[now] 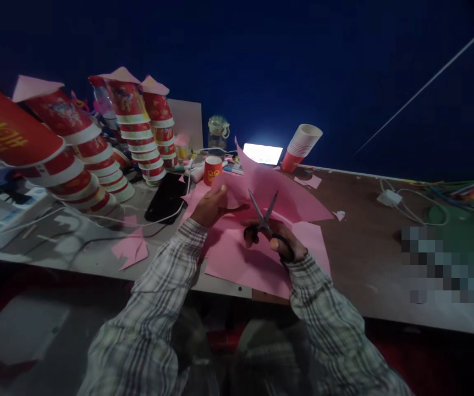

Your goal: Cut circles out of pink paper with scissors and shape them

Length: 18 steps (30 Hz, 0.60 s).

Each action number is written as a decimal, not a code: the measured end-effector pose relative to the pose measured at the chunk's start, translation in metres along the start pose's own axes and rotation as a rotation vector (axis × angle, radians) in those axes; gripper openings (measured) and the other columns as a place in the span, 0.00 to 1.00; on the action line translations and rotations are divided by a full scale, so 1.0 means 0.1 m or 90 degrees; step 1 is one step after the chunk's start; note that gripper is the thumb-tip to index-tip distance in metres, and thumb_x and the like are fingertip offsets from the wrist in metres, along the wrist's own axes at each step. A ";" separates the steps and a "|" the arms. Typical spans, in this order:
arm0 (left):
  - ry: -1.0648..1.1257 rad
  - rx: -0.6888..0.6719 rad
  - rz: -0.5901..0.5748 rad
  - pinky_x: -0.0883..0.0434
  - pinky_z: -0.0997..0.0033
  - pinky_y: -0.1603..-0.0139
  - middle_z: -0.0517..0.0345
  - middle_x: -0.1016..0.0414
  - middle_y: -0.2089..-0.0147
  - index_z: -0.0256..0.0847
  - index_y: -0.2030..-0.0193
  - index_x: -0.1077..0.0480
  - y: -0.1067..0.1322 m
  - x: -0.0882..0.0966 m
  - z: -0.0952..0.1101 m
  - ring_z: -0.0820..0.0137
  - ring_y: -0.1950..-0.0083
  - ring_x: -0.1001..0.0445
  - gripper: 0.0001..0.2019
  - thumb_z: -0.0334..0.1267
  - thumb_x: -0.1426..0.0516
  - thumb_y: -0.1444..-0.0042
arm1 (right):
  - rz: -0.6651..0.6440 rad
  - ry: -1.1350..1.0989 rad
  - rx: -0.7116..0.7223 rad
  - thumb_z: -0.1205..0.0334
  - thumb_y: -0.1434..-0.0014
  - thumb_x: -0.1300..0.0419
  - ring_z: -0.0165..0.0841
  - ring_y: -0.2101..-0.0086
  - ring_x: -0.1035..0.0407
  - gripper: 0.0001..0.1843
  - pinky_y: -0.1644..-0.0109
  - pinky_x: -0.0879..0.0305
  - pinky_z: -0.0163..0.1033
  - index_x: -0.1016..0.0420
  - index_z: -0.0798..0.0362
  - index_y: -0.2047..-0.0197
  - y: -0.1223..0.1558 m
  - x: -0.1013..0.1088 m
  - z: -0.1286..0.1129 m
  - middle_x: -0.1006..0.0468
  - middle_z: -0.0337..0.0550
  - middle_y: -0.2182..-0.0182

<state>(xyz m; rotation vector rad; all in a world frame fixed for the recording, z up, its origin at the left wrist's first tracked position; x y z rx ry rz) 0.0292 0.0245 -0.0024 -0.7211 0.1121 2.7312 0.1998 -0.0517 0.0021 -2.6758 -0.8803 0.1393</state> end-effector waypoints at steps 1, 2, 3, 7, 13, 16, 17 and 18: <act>0.018 -0.003 -0.005 0.27 0.44 0.46 0.49 0.23 0.54 0.38 0.53 0.29 0.01 -0.01 0.02 0.54 0.46 0.26 0.17 0.47 0.42 0.44 | 0.006 -0.006 0.007 0.38 0.46 0.39 0.36 0.67 0.32 0.35 0.64 0.39 0.40 0.29 0.58 0.46 0.00 0.00 0.00 0.24 0.47 0.68; 0.033 -0.007 -0.016 0.27 0.44 0.46 0.48 0.23 0.54 0.38 0.51 0.30 0.02 -0.02 0.04 0.53 0.46 0.26 0.19 0.48 0.41 0.45 | 0.016 -0.011 0.018 0.38 0.46 0.39 0.36 0.67 0.32 0.35 0.64 0.39 0.41 0.29 0.58 0.47 0.00 0.00 0.00 0.24 0.47 0.69; 0.046 -0.009 -0.026 0.27 0.45 0.46 0.48 0.23 0.54 0.38 0.50 0.30 0.03 -0.04 0.05 0.53 0.45 0.26 0.21 0.48 0.40 0.46 | 0.028 -0.016 0.031 0.37 0.46 0.40 0.36 0.67 0.32 0.35 0.64 0.39 0.41 0.29 0.59 0.47 0.01 0.00 0.00 0.24 0.47 0.69; 0.076 -0.015 -0.038 0.27 0.48 0.46 0.48 0.23 0.52 0.38 0.49 0.31 0.06 -0.09 0.09 0.51 0.43 0.27 0.21 0.46 0.38 0.47 | 0.079 -0.043 0.076 0.35 0.49 0.40 0.36 0.69 0.33 0.38 0.66 0.41 0.40 0.29 0.59 0.46 0.00 0.04 0.03 0.25 0.47 0.72; 0.081 -0.039 -0.077 0.28 0.47 0.44 0.48 0.23 0.53 0.38 0.52 0.29 0.05 -0.20 0.12 0.52 0.42 0.29 0.20 0.47 0.38 0.47 | 0.096 -0.021 0.078 0.32 0.51 0.42 0.39 0.68 0.32 0.40 0.65 0.40 0.42 0.28 0.58 0.48 0.00 0.06 0.07 0.25 0.47 0.72; 0.066 -0.052 -0.081 0.29 0.45 0.44 0.48 0.22 0.55 0.38 0.52 0.28 0.01 -0.28 0.16 0.50 0.41 0.29 0.21 0.48 0.37 0.49 | 0.103 0.007 0.096 0.33 0.49 0.43 0.40 0.67 0.32 0.38 0.64 0.38 0.44 0.28 0.56 0.47 0.01 0.06 0.03 0.24 0.47 0.71; 0.055 -0.053 -0.076 0.29 0.45 0.44 0.48 0.22 0.56 0.37 0.52 0.28 -0.01 -0.31 0.18 0.50 0.42 0.29 0.22 0.48 0.36 0.49 | 0.115 0.024 0.106 0.34 0.48 0.43 0.40 0.67 0.32 0.37 0.63 0.38 0.45 0.28 0.55 0.47 0.02 0.07 0.00 0.24 0.47 0.70; 0.041 -0.049 -0.070 0.29 0.46 0.44 0.47 0.22 0.56 0.36 0.52 0.28 -0.03 -0.34 0.20 0.50 0.42 0.28 0.22 0.48 0.36 0.50 | 0.131 0.048 0.115 0.35 0.48 0.43 0.41 0.66 0.32 0.36 0.61 0.37 0.46 0.29 0.54 0.46 0.03 0.07 -0.03 0.24 0.48 0.69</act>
Point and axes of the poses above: each hand's wrist, its own y-axis away from the middle knuckle, its own x-axis out of the back of the hand, z = x × y, the point moved 3 cm from there along -y, towards the middle knuckle
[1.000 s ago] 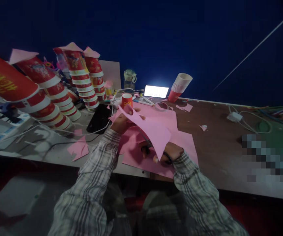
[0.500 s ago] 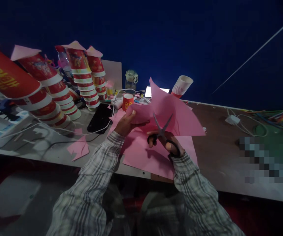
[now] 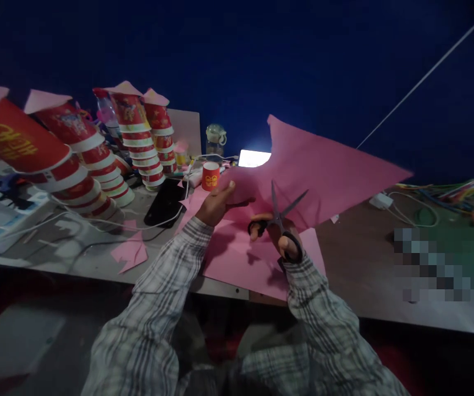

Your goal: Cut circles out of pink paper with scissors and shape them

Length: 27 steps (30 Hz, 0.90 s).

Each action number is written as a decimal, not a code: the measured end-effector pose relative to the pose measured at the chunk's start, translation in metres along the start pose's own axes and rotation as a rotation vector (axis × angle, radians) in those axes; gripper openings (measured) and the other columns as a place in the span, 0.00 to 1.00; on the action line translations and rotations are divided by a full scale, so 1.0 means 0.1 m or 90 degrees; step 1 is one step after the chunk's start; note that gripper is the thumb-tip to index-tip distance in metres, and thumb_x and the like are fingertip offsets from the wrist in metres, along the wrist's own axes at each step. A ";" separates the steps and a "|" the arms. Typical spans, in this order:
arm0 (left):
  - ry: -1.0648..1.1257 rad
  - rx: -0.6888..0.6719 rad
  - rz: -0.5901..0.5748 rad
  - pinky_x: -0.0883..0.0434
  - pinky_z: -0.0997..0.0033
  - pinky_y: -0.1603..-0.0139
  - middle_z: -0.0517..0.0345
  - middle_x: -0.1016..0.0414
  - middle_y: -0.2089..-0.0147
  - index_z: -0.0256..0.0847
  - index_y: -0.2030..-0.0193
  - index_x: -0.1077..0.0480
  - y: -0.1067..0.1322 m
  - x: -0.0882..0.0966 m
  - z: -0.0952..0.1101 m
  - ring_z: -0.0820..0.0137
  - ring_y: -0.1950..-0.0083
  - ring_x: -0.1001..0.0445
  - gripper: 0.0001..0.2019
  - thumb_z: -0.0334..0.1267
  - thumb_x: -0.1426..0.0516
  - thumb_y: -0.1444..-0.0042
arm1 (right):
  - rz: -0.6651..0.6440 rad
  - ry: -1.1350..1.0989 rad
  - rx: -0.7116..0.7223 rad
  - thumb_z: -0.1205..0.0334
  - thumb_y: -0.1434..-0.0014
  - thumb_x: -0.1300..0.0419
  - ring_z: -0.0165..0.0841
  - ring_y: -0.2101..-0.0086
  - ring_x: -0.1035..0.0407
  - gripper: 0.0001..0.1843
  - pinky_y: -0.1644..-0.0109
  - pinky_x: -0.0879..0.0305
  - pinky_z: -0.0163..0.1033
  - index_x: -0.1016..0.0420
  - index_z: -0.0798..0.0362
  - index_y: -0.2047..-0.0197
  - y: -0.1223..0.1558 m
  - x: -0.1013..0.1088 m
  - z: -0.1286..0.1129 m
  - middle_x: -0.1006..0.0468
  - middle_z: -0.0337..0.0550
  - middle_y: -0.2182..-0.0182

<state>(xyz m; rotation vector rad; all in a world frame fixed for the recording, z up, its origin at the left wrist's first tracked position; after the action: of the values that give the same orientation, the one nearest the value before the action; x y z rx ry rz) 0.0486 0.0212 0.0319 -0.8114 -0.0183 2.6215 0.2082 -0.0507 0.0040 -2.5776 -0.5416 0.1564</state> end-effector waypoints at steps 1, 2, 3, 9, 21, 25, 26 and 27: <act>-0.014 0.007 0.006 0.28 0.47 0.44 0.47 0.22 0.57 0.35 0.52 0.28 -0.03 -0.03 0.02 0.50 0.43 0.28 0.23 0.48 0.36 0.51 | 0.013 0.029 0.008 0.35 0.47 0.43 0.42 0.65 0.31 0.36 0.60 0.37 0.47 0.29 0.53 0.46 0.01 0.01 -0.04 0.24 0.48 0.69; -0.027 0.013 0.011 0.28 0.47 0.45 0.46 0.21 0.57 0.35 0.53 0.28 -0.07 -0.07 0.04 0.50 0.44 0.27 0.22 0.47 0.36 0.50 | 0.024 0.061 0.014 0.35 0.47 0.43 0.43 0.64 0.31 0.36 0.59 0.36 0.48 0.30 0.53 0.46 0.01 0.03 -0.08 0.24 0.48 0.68; -0.037 0.017 0.014 0.28 0.48 0.45 0.47 0.21 0.57 0.34 0.54 0.27 -0.10 -0.11 0.06 0.51 0.44 0.27 0.21 0.47 0.36 0.49 | 0.034 0.093 0.017 0.34 0.47 0.43 0.44 0.63 0.31 0.36 0.57 0.36 0.49 0.30 0.53 0.45 0.01 0.05 -0.12 0.24 0.49 0.67; -0.051 -0.036 -0.005 0.29 0.54 0.43 0.53 0.21 0.56 0.38 0.52 0.28 -0.27 -0.38 0.16 0.55 0.42 0.29 0.15 0.43 0.40 0.44 | 0.052 0.222 0.069 0.37 0.46 0.42 0.45 0.58 0.30 0.34 0.53 0.35 0.51 0.30 0.53 0.45 -0.05 0.16 -0.41 0.25 0.50 0.64; -0.057 0.056 -0.074 0.30 0.51 0.45 0.45 0.20 0.60 0.32 0.56 0.26 -0.17 -0.19 -0.34 0.55 0.55 0.21 0.21 0.48 0.37 0.48 | 0.018 0.270 0.020 0.39 0.43 0.42 0.40 0.63 0.30 0.32 0.55 0.33 0.48 0.30 0.52 0.44 0.12 0.31 -0.35 0.25 0.48 0.64; -0.030 0.047 -0.081 0.30 0.52 0.45 0.46 0.20 0.60 0.34 0.55 0.25 -0.17 -0.25 -0.37 0.54 0.52 0.22 0.21 0.50 0.37 0.49 | -0.033 0.307 0.040 0.44 0.42 0.40 0.39 0.63 0.30 0.27 0.53 0.33 0.48 0.29 0.52 0.45 0.04 0.34 -0.47 0.24 0.47 0.66; -0.026 0.051 -0.081 0.30 0.53 0.44 0.46 0.20 0.60 0.34 0.55 0.25 -0.17 -0.25 -0.38 0.54 0.52 0.22 0.21 0.50 0.38 0.49 | -0.051 0.322 0.044 0.45 0.42 0.39 0.38 0.63 0.30 0.26 0.53 0.33 0.48 0.29 0.52 0.46 0.02 0.34 -0.51 0.24 0.46 0.67; -0.022 0.055 -0.079 0.30 0.53 0.44 0.46 0.20 0.59 0.35 0.55 0.25 -0.16 -0.25 -0.38 0.55 0.51 0.23 0.22 0.51 0.37 0.49 | -0.072 0.337 0.047 0.47 0.43 0.38 0.38 0.64 0.29 0.25 0.53 0.32 0.47 0.28 0.52 0.47 0.00 0.33 -0.54 0.24 0.46 0.68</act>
<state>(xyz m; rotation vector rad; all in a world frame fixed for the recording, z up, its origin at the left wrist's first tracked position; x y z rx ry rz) 0.0942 0.0230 0.0160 -0.7121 0.0341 2.5015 0.2495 -0.0619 0.0503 -2.3697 -0.4633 -0.5187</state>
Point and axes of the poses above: each hand's wrist, its own y-axis away from the middle knuckle, its own x-axis out of the back of the hand, z = x × y, the point moved 3 cm from there along -y, towards the middle knuckle
